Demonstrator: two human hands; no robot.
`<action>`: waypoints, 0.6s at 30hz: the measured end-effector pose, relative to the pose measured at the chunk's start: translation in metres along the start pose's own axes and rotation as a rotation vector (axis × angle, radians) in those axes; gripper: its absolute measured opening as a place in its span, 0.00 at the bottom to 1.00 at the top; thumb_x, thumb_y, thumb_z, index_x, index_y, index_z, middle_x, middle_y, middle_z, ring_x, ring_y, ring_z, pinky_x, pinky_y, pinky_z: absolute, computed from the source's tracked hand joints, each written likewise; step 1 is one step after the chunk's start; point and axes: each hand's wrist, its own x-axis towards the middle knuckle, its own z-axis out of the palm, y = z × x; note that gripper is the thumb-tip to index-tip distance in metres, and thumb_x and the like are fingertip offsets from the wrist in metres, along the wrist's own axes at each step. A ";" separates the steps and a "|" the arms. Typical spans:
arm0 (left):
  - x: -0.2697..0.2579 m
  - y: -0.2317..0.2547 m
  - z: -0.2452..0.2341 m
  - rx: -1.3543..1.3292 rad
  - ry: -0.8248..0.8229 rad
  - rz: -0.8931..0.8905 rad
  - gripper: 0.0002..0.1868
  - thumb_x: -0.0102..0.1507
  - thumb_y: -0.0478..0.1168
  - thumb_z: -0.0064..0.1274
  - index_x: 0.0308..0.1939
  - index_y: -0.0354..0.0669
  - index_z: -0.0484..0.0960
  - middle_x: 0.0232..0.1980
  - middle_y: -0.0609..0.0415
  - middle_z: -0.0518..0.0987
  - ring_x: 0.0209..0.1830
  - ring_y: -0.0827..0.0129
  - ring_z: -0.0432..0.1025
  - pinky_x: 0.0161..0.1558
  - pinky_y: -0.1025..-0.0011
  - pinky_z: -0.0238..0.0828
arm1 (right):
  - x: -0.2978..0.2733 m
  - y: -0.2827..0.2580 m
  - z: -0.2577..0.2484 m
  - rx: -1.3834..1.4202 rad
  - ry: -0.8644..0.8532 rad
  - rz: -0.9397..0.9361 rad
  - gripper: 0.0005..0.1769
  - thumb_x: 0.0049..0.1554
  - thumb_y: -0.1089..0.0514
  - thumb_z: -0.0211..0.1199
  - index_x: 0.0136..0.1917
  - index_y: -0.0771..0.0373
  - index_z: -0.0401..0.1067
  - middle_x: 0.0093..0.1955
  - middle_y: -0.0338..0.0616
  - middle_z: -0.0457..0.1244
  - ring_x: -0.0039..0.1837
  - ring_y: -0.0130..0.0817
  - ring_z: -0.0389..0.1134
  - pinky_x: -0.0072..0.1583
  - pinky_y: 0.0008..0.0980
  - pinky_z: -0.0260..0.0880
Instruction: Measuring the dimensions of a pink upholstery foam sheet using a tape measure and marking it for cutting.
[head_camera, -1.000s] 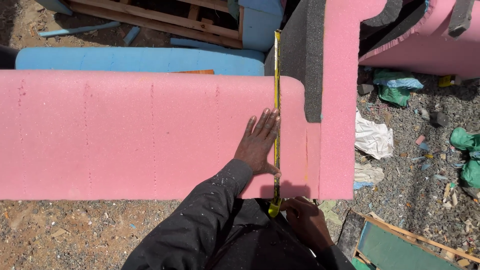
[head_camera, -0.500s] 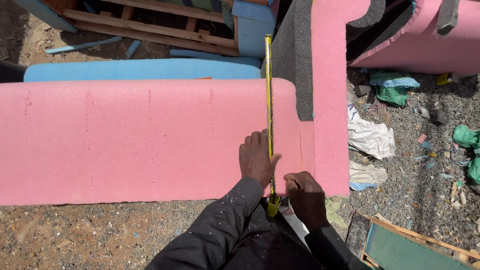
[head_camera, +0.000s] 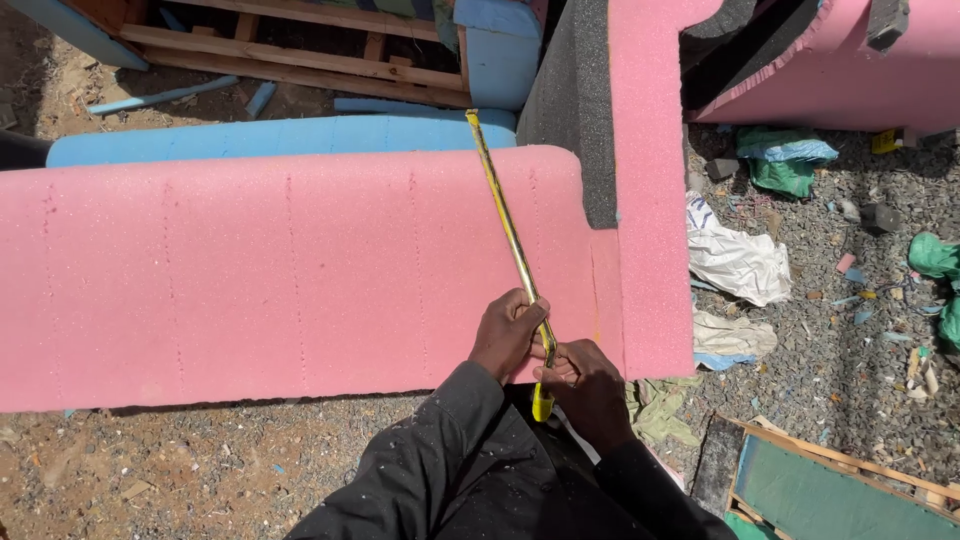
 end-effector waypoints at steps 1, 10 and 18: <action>-0.007 0.004 0.004 0.002 0.000 0.000 0.16 0.76 0.49 0.63 0.38 0.47 0.79 0.29 0.62 0.67 0.27 0.73 0.61 0.31 0.68 0.63 | 0.001 0.014 0.005 0.002 0.001 0.000 0.21 0.58 0.39 0.71 0.62 0.42 0.88 0.61 0.40 0.74 0.55 0.35 0.82 0.56 0.40 0.78; -0.024 0.041 0.027 -0.161 -0.111 -0.199 0.16 0.77 0.50 0.58 0.52 0.39 0.84 0.34 0.51 0.71 0.26 0.58 0.78 0.35 0.57 0.90 | -0.016 0.021 -0.029 0.231 -0.290 0.094 0.14 0.63 0.45 0.77 0.45 0.57 0.88 0.37 0.32 0.75 0.41 0.23 0.72 0.48 0.31 0.70; -0.002 0.089 0.028 -0.159 0.002 0.145 0.21 0.76 0.50 0.62 0.53 0.30 0.86 0.37 0.40 0.82 0.41 0.56 0.88 0.42 0.58 0.95 | -0.015 -0.028 -0.075 0.726 -0.223 0.112 0.12 0.66 0.56 0.74 0.57 0.68 0.88 0.39 0.53 0.79 0.42 0.27 0.73 0.44 0.28 0.76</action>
